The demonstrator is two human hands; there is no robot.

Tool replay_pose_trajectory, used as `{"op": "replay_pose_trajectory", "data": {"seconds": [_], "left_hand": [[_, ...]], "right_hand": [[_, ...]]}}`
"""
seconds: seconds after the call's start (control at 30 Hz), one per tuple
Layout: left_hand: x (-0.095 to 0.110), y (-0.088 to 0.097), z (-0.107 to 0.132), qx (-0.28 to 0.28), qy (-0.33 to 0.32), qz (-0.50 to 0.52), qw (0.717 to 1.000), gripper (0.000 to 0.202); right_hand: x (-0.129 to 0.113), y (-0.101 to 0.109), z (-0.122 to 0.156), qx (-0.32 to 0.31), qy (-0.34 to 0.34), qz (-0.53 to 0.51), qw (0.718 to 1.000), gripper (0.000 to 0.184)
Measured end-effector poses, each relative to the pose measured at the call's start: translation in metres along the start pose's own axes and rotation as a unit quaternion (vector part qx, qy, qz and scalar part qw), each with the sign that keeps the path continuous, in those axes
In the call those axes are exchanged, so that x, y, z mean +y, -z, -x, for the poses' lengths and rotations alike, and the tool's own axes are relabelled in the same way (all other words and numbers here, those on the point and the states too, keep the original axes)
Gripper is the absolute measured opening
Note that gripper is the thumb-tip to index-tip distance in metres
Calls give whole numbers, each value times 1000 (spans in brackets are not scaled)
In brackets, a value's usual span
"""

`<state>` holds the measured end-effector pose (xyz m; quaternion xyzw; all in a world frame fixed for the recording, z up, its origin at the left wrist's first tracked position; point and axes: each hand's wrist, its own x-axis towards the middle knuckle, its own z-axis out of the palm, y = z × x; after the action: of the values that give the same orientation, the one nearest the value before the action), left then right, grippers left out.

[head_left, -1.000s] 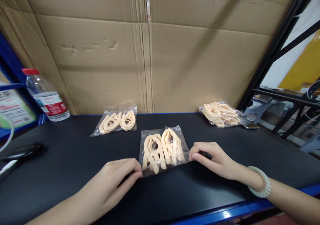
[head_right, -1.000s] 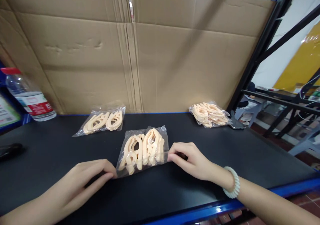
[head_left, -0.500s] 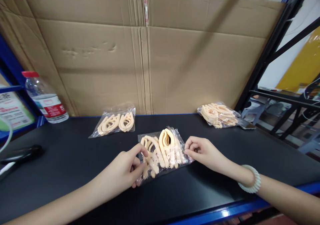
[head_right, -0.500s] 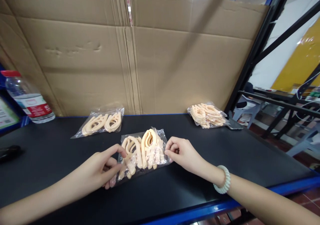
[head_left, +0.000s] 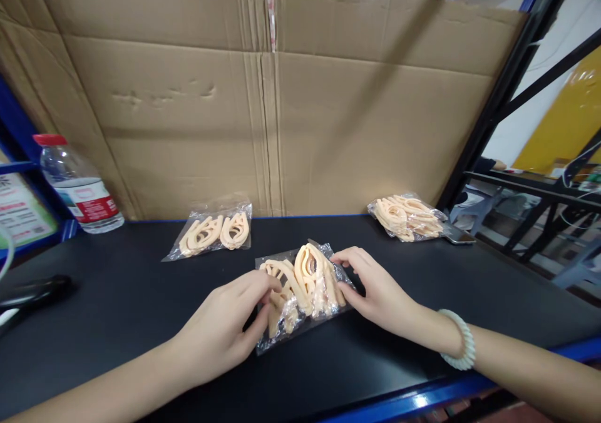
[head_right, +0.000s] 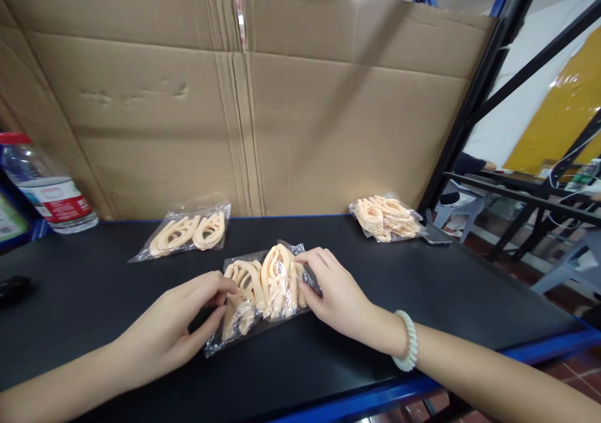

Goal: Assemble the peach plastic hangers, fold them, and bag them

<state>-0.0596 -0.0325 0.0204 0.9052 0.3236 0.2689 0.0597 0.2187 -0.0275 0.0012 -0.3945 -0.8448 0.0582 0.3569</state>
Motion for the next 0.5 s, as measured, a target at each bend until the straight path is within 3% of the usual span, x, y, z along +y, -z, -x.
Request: {"op": "replay_pose_trajectory", "data": {"seconds": [0.1,0.2,0.33,0.43,0.5], "left_hand": [[-2,3,-9,23,-21,30,999,16],[1,9,-22,14,-65,42,997,19],[15,15,-37,-67,-137,62,986,25],[22,16,-44,-168,-173,67,968,49],[22,15,-47,-205,-172,67,961,60]], "right_hand": [[-8,0,-4,-45,58,46,996,39],[-16,0,-8,-89,70,97,989,28],[-19,-2,-12,-97,68,119,986,25],[-14,-4,-13,-94,63,97,989,27],[-9,-6,-14,-79,60,70,993,26]]}}
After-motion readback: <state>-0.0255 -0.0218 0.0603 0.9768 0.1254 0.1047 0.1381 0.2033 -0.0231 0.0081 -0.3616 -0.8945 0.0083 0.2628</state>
